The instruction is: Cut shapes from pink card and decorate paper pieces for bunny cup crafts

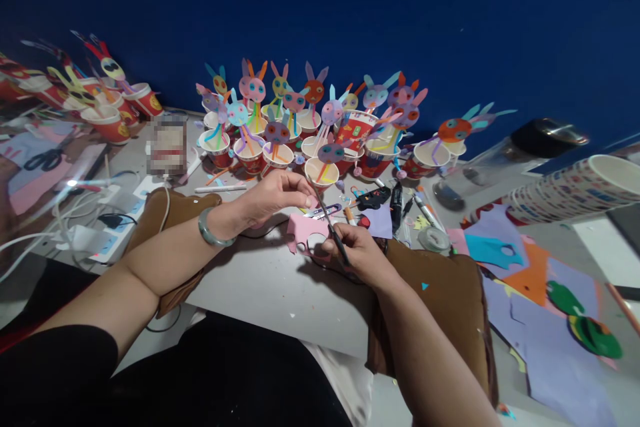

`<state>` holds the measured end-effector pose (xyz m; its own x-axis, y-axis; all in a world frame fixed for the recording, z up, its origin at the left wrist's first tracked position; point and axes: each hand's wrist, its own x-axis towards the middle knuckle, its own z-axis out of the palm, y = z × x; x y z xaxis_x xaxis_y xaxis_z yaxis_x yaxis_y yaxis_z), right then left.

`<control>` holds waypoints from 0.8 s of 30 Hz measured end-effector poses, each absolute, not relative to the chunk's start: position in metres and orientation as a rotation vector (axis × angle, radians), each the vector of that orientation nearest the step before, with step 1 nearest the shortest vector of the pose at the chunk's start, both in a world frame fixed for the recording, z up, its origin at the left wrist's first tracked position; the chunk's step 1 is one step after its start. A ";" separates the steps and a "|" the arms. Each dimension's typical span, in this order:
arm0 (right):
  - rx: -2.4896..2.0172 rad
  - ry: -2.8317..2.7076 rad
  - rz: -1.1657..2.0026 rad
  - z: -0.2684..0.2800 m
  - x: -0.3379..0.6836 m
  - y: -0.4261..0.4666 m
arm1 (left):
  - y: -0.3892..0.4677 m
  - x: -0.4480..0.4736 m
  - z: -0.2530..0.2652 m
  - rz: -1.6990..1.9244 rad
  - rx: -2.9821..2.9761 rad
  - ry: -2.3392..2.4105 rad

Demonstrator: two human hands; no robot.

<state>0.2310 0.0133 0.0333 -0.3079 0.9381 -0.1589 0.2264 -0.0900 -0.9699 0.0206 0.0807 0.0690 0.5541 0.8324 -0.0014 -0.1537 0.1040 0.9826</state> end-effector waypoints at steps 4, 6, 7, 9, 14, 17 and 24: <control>-1.280 -1.289 1.351 0.027 0.227 0.010 | 0.078 0.026 0.064 0.791 1.225 0.681; -1.286 -1.181 1.305 0.026 0.224 0.008 | 0.075 0.031 0.061 0.762 1.199 0.692; -1.285 -1.151 1.282 0.026 0.222 0.008 | 0.073 0.033 0.060 0.750 1.186 0.699; -1.279 -1.125 1.241 0.025 0.220 0.006 | 0.070 0.037 0.057 0.726 1.165 0.715; -1.316 -1.105 1.168 0.024 0.215 0.003 | 0.064 0.041 0.052 0.689 1.170 0.740; -1.314 -1.071 1.190 0.023 0.213 0.003 | 0.062 0.041 0.054 0.675 1.181 0.745; -1.265 -0.949 1.273 0.016 0.215 0.006 | 0.059 0.042 0.056 0.648 1.190 0.731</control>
<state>0.2151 0.0062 0.0162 0.1168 0.9825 -0.1452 -0.1413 -0.1283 -0.9816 0.0420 0.0590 0.0564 0.6103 0.7760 -0.1594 -0.0648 0.2495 0.9662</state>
